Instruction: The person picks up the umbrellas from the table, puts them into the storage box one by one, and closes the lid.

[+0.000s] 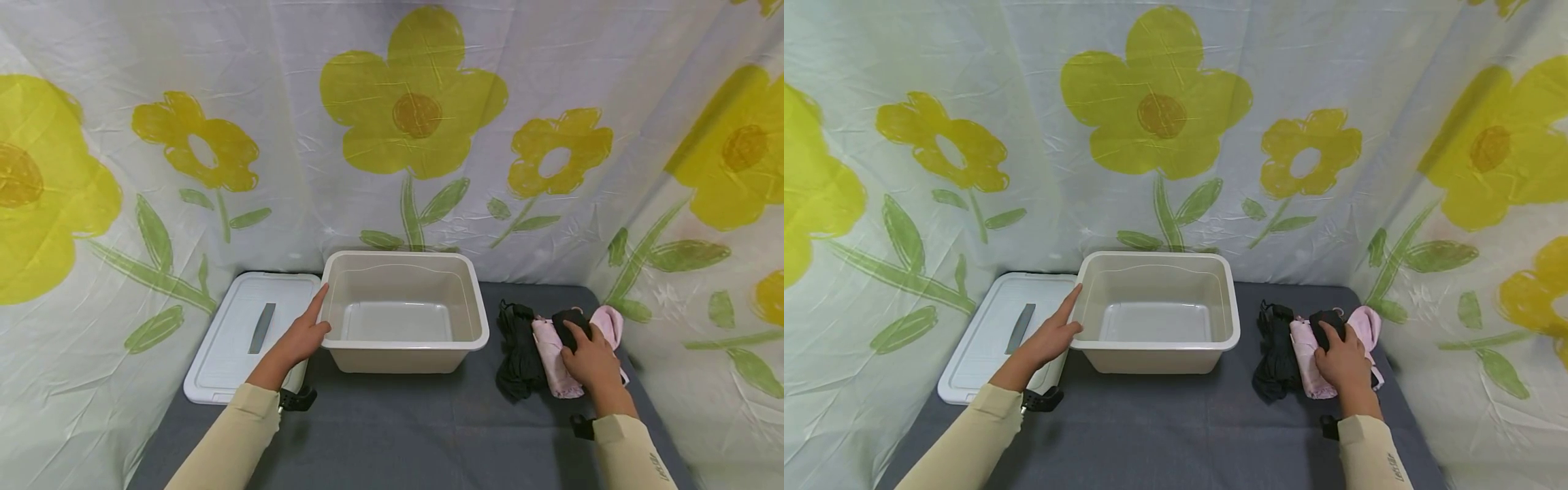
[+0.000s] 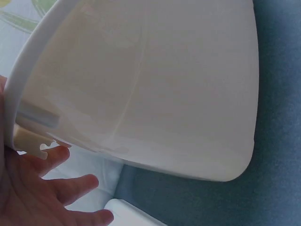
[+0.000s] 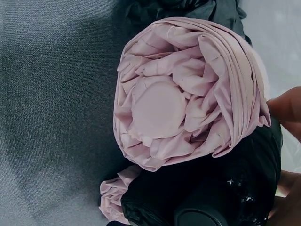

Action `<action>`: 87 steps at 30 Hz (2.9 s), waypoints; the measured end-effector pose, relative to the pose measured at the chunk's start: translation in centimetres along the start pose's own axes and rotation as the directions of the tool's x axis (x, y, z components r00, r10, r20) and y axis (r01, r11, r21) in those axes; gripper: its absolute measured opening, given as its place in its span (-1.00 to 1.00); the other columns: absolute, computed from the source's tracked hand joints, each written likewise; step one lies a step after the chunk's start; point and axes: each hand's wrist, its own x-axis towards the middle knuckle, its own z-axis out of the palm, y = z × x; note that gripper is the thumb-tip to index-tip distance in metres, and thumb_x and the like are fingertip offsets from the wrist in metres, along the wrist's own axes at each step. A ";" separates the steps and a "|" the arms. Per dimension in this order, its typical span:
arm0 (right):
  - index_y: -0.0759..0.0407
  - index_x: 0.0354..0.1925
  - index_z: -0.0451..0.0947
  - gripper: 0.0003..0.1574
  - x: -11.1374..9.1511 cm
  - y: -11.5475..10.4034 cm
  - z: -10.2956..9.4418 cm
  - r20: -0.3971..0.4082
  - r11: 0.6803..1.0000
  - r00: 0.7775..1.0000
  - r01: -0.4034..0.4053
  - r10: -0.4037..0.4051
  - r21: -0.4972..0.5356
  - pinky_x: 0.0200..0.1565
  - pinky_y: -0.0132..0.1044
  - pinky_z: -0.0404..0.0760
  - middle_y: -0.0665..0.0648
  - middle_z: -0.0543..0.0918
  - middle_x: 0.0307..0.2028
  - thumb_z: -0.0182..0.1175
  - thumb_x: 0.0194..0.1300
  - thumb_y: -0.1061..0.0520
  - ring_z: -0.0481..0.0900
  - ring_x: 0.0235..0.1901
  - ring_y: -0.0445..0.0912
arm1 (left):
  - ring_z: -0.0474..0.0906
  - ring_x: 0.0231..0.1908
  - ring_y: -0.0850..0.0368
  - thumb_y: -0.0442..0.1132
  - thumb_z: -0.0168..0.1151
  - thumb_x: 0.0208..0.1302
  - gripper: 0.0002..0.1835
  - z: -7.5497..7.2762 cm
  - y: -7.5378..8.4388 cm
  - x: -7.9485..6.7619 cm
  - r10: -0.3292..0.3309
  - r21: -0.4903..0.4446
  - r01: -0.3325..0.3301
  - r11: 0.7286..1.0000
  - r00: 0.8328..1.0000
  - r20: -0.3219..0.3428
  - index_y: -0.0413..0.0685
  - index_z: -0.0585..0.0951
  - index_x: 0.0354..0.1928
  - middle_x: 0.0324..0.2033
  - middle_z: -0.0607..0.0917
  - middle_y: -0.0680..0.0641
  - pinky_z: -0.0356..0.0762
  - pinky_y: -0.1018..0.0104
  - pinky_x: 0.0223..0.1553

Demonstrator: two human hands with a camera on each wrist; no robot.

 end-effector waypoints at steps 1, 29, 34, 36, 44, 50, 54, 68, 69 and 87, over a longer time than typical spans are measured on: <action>0.15 0.40 0.15 -0.30 0.0 0.0 0.0 0.000 1.000 1.000 0.010 -0.010 -0.004 -0.04 0.52 0.29 0.63 0.05 0.29 -0.09 0.30 0.08 0.18 0.14 0.62 | 0.11 0.41 -0.31 -0.27 -0.20 0.32 -0.17 0.0 0.0 0.0 0.004 -0.019 -0.004 1.000 1.000 0.002 0.27 -0.27 0.55 0.49 0.01 -0.31 0.18 -0.25 0.28; 0.27 0.34 0.30 -0.20 4.4 -1.8 -4.3 0.440 0.987 0.897 0.105 -0.042 -0.120 -0.22 0.09 0.46 0.78 0.10 0.24 0.15 0.08 0.22 0.08 0.20 0.59 | -0.01 0.47 -0.17 -0.32 -0.22 0.28 -0.16 0.9 -0.1 0.0 0.010 -0.143 -0.011 0.990 1.000 -0.011 0.32 -0.22 0.54 0.54 -0.11 -0.10 0.12 -0.19 0.32; 0.24 0.29 0.35 -0.23 4.5 -0.8 -3.8 0.371 0.993 0.928 0.077 -0.039 -0.086 -0.16 0.25 0.48 0.74 0.19 0.21 0.24 0.10 0.08 0.16 0.17 0.58 | -0.05 0.48 -0.15 -0.31 -0.25 0.30 -0.18 1.0 -0.1 -0.1 0.018 -0.131 -0.023 0.991 0.999 -0.037 0.29 -0.25 0.54 0.54 -0.12 -0.08 0.08 -0.19 0.36; 0.24 0.28 0.35 -0.23 4.5 -0.5 -3.6 0.347 0.993 0.937 0.073 -0.037 -0.090 -0.18 0.24 0.49 0.72 0.25 0.18 0.25 0.11 0.05 0.22 0.13 0.56 | -0.04 0.48 -0.16 -0.30 -0.25 0.31 -0.19 1.1 -0.1 -0.1 0.021 -0.126 -0.026 0.992 0.999 -0.045 0.27 -0.26 0.54 0.54 -0.11 -0.09 0.08 -0.20 0.36; 0.26 0.26 0.35 -0.26 4.0 -0.6 -3.7 0.294 0.988 0.952 0.115 -0.081 -0.100 -0.19 0.31 0.50 0.75 0.31 0.10 0.24 0.15 0.02 0.32 0.06 0.58 | -0.01 0.47 -0.19 -0.34 -0.24 0.28 -0.17 0.6 -0.2 -0.5 0.035 -0.098 -0.040 0.994 0.998 -0.052 0.17 -0.27 0.55 0.54 -0.12 -0.12 0.10 -0.19 0.35; 0.25 0.26 0.35 -0.27 3.4 -1.3 -4.5 0.232 0.981 0.962 0.167 -0.142 -0.095 -0.24 0.28 0.51 0.70 0.38 0.07 0.23 0.18 0.00 0.34 0.04 0.55 | 0.01 0.45 -0.20 -0.33 -0.17 0.27 -0.12 0.3 -0.4 -0.3 0.014 -0.177 -0.018 0.984 1.000 -0.021 0.26 -0.27 0.55 0.54 -0.13 -0.12 0.16 -0.21 0.29; 0.22 0.30 0.30 -0.27 3.2 -2.2 -5.3 0.202 0.979 0.964 0.189 -0.170 -0.078 -0.36 0.13 0.52 0.76 0.24 0.12 0.20 0.22 0.02 0.50 -0.17 0.43 | -0.04 0.47 -0.22 -0.29 -0.12 0.31 -0.13 0.2 -0.4 0.1 0.005 -0.210 -0.008 0.978 1.000 -0.017 0.31 -0.25 0.54 0.54 -0.12 -0.13 0.13 -0.27 0.31; 0.10 0.39 0.21 -0.24 3.0 -6.2 -7.9 0.151 0.968 0.956 0.249 -0.252 0.041 -0.36 0.11 0.50 0.80 -0.01 0.28 0.16 0.26 0.04 0.44 -0.06 0.56 | -0.20 0.49 -0.23 -0.47 -0.22 0.23 -0.11 -1.1 2.3 -1.0 0.001 -0.323 0.022 0.946 0.998 0.070 0.07 -0.31 0.55 0.54 -0.28 -0.17 0.09 -0.23 0.31; 0.09 0.38 0.22 -0.24 2.9 -6.7 -8.1 0.144 0.966 0.955 0.253 -0.258 0.051 -0.30 0.20 0.49 0.79 0.00 0.28 0.16 0.26 0.03 0.34 0.04 0.61 | -0.20 0.49 -0.23 -0.47 -0.22 0.23 -0.11 -1.0 2.2 -1.0 -0.005 -0.322 0.026 0.946 0.998 0.068 0.08 -0.31 0.55 0.54 -0.28 -0.17 0.08 -0.24 0.31; -0.02 0.37 0.26 -0.28 4.0 -14.1 -9.2 0.074 0.941 0.942 0.317 -0.327 0.119 0.09 0.49 0.24 0.61 0.04 0.37 0.15 0.27 0.01 0.11 0.28 0.54 | -0.16 0.50 -0.13 -0.40 -0.21 0.22 -0.08 0.7 -0.5 0.7 -0.026 -0.282 0.024 0.959 1.000 -0.005 0.38 -0.28 0.53 0.55 -0.21 -0.05 0.09 -0.24 0.34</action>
